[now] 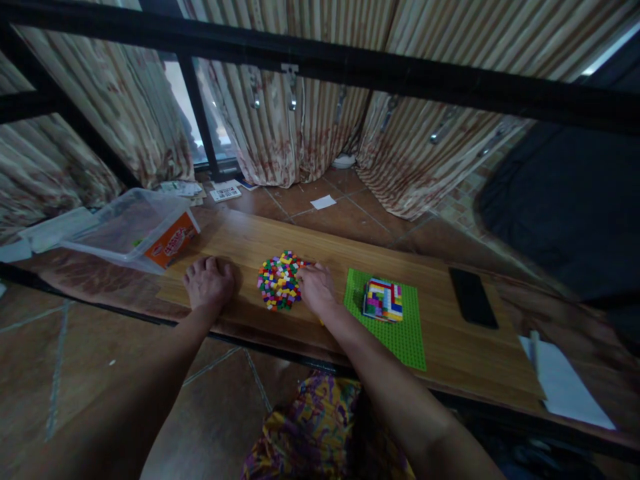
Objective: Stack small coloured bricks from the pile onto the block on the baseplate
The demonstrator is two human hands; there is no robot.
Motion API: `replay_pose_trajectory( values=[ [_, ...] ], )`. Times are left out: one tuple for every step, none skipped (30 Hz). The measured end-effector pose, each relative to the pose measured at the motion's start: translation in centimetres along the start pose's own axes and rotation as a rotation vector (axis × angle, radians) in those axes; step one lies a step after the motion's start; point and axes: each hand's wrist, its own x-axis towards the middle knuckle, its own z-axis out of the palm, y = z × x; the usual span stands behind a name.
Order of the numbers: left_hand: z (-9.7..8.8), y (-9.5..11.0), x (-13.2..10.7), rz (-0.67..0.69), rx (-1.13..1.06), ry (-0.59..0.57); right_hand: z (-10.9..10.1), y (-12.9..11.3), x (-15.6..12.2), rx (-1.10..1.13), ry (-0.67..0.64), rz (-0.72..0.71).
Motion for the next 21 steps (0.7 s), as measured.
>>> replay_pose_trajectory(
  values=[
    [0.0,0.0,0.0,0.002,0.0,0.0,0.0,0.0,0.0,0.021,0.01,-0.006],
    [0.1,-0.1,0.1,0.004,-0.001,0.003,-0.2,0.0,0.0,0.045,0.025,-0.01],
    [0.1,-0.1,0.1,0.006,-0.002,0.006,-0.5,0.0,-0.3,0.074,0.046,-0.012],
    [0.1,-0.2,0.1,0.01,-0.004,0.009,-1.0,0.1,-0.7,0.105,0.076,-0.013],
    [0.1,-0.2,0.1,0.013,-0.007,0.011,-1.6,0.3,-1.3,0.138,0.116,-0.014],
    [0.1,-0.2,0.1,0.014,-0.012,0.012,-2.3,0.7,-2.2,0.167,0.163,-0.012],
    [0.1,-0.2,0.1,0.016,-0.017,0.011,-3.1,1.3,-3.3,0.193,0.213,-0.017],
    [0.1,-0.2,0.1,0.017,-0.023,0.011,-3.9,2.1,-4.5,0.21,0.263,-0.017],
    [0.1,-0.2,0.1,0.019,-0.029,0.01,-4.7,3.1,-5.8,0.219,0.305,-0.011],
    [0.0,-0.2,0.0,0.02,-0.035,0.008,-5.4,4.2,-7.1,0.222,0.337,0.0],
    [0.0,-0.1,0.0,0.021,-0.04,0.007,-5.9,5.4,-8.3,0.215,0.375,0.023],
    [0.0,-0.1,0.0,0.02,-0.045,0.008,-6.4,6.7,-9.3,0.2,0.395,0.054],
    [0.0,-0.1,0.0,0.019,-0.049,0.01,-6.7,7.8,-10.1,0.177,0.408,0.09],
    [0.1,-0.1,0.1,0.017,-0.053,0.012,-6.8,8.9,-10.7,0.154,0.413,0.119],
    [0.1,-0.1,0.1,0.016,-0.056,0.013,-6.9,9.7,-11.1,0.128,0.41,0.139],
    [0.1,-0.1,0.1,0.015,-0.058,0.013,-6.9,10.4,-11.3,0.104,0.401,0.147],
    [0.1,-0.1,0.1,0.014,-0.057,0.014,-6.8,10.9,-11.4,0.083,0.389,0.143],
    [0.1,-0.1,0.2,0.015,-0.055,0.013,-6.6,11.2,-11.4,0.063,0.375,0.134],
    [0.2,-0.2,0.2,0.016,-0.052,0.013,-6.4,11.4,-11.3,0.046,0.363,0.121],
    [0.2,-0.2,0.2,0.017,-0.049,0.014,-6.2,11.5,-11.3,0.033,0.355,0.111],
    [0.2,-0.2,0.2,0.018,-0.046,0.012,-6.0,11.6,-11.3,0.025,0.351,0.105]
  ],
)
